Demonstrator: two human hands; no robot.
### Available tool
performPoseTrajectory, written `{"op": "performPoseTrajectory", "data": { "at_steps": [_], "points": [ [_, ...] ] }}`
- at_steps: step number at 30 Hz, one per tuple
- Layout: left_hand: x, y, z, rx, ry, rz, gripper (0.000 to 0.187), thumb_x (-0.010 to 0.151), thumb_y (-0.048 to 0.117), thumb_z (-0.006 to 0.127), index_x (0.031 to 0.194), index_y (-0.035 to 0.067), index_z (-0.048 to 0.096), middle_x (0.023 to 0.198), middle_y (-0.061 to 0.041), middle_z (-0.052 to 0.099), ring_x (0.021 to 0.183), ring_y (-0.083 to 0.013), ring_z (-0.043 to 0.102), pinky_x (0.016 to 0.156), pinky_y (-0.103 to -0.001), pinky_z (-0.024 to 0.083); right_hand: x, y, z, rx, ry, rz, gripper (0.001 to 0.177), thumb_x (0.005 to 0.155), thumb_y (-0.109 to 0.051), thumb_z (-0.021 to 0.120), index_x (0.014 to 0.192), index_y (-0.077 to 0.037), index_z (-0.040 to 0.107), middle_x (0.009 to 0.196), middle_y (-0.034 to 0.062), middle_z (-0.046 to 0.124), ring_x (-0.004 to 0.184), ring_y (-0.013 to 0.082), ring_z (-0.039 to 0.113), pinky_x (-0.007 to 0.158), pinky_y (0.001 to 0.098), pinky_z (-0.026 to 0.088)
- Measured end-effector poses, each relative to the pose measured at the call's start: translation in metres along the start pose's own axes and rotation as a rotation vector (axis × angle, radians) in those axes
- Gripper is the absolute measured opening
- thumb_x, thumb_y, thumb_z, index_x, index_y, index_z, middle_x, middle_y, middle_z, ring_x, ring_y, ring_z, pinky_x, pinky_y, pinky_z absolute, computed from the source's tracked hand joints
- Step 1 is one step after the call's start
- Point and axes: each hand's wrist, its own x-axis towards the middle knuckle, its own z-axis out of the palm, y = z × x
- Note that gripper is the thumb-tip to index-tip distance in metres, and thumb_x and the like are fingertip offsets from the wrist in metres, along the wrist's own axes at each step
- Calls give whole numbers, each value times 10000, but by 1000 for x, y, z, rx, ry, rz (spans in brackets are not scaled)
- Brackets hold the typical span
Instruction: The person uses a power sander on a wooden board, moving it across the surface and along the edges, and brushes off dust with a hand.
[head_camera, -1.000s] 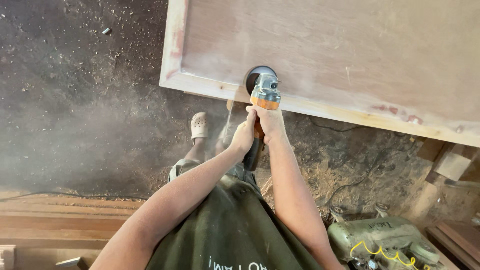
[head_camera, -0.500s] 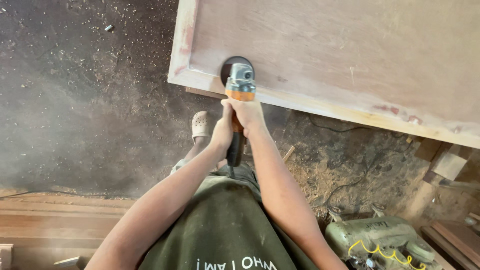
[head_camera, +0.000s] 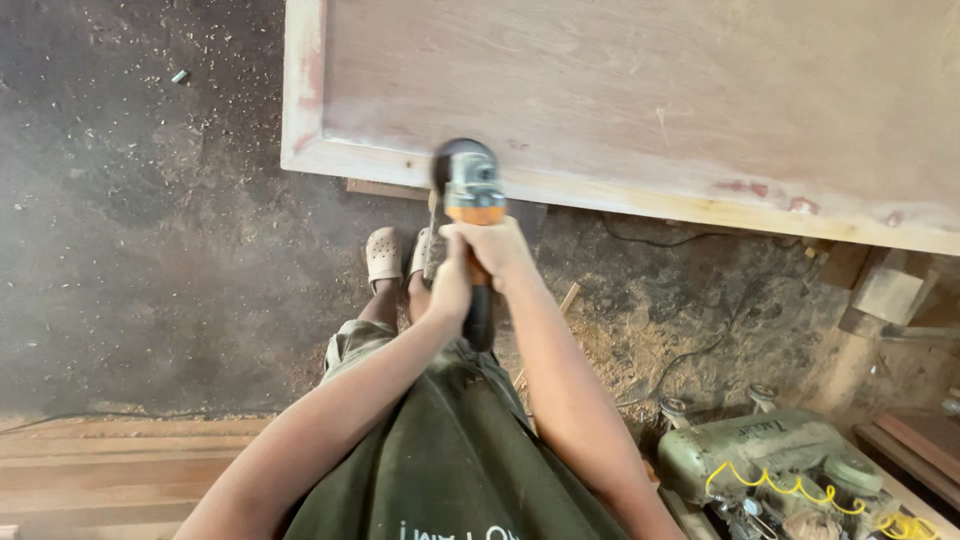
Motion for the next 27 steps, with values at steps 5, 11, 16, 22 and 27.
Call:
{"op": "performPoseTrajectory", "data": {
  "at_steps": [5,11,16,22,27],
  "points": [
    [14,-18,74,136,-98,52,709,988,663,387,1135,37,685,1010,-79,720,879,-162,666,796,-334,529,17,22,-89,318,38,-147,213,784,-41,763,991,2,738,778,77,712,637,185,680,589,338,559],
    [28,-41,100,174,-151,36,646,1004,624,448,1064,24,679,959,-44,686,862,-135,623,795,-328,510,26,39,-130,435,42,-144,165,819,-42,760,974,-30,704,754,74,686,623,200,676,578,344,542],
    [30,-55,71,185,-87,170,671,1021,619,438,1065,0,693,967,-50,687,887,-121,603,840,-299,485,16,37,-94,387,28,-140,207,786,-31,771,985,-41,712,762,63,684,625,188,664,575,337,532],
    [18,-29,2,124,-80,175,719,1043,607,390,1155,-32,702,1082,-73,716,998,-130,624,912,-301,480,2,27,-19,286,76,-161,233,756,-48,808,977,-26,735,832,26,701,706,147,673,627,313,533],
    [1,14,-54,116,-95,190,750,1032,628,347,1277,-10,657,1186,-85,700,1084,-154,620,959,-302,466,-3,8,48,226,52,-217,218,746,-83,806,947,-17,751,862,32,730,755,143,699,665,303,549]
  ]
}}
